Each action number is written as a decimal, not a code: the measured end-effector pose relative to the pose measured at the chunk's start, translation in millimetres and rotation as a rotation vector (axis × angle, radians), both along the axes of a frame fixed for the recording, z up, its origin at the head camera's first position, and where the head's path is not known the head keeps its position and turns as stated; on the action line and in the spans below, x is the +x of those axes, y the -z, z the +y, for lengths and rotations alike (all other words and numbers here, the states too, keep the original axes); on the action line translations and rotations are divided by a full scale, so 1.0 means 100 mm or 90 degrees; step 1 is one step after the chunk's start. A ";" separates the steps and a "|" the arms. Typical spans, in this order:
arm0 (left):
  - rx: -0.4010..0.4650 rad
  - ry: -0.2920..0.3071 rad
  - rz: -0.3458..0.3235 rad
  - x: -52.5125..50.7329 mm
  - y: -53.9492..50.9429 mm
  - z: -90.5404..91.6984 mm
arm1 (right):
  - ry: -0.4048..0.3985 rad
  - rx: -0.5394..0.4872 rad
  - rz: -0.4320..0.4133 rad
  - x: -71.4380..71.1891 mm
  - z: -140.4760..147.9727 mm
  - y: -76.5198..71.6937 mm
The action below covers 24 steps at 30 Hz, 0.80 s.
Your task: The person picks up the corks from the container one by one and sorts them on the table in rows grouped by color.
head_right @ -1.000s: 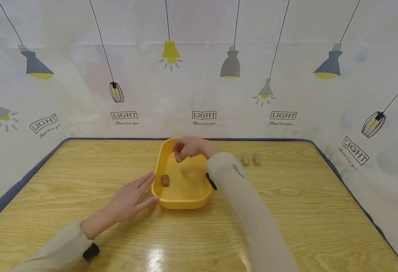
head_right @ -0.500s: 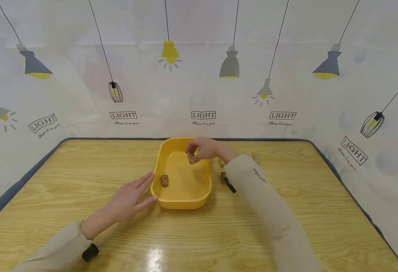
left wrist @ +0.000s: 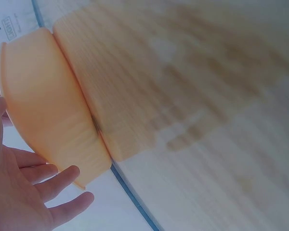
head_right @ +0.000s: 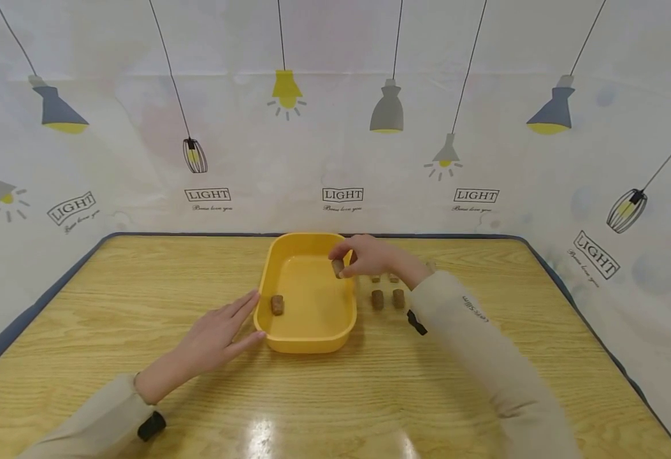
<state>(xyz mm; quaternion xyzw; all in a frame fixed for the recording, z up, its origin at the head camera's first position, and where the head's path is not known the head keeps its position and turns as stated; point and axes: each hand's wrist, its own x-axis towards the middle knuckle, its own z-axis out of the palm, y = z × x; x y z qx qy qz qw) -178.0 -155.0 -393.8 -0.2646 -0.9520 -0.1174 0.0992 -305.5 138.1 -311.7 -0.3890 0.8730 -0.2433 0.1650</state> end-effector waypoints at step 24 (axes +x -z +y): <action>0.001 0.003 0.016 -0.02 0.03 -0.01 | 0.032 -0.065 0.056 0.24 0.79 0.15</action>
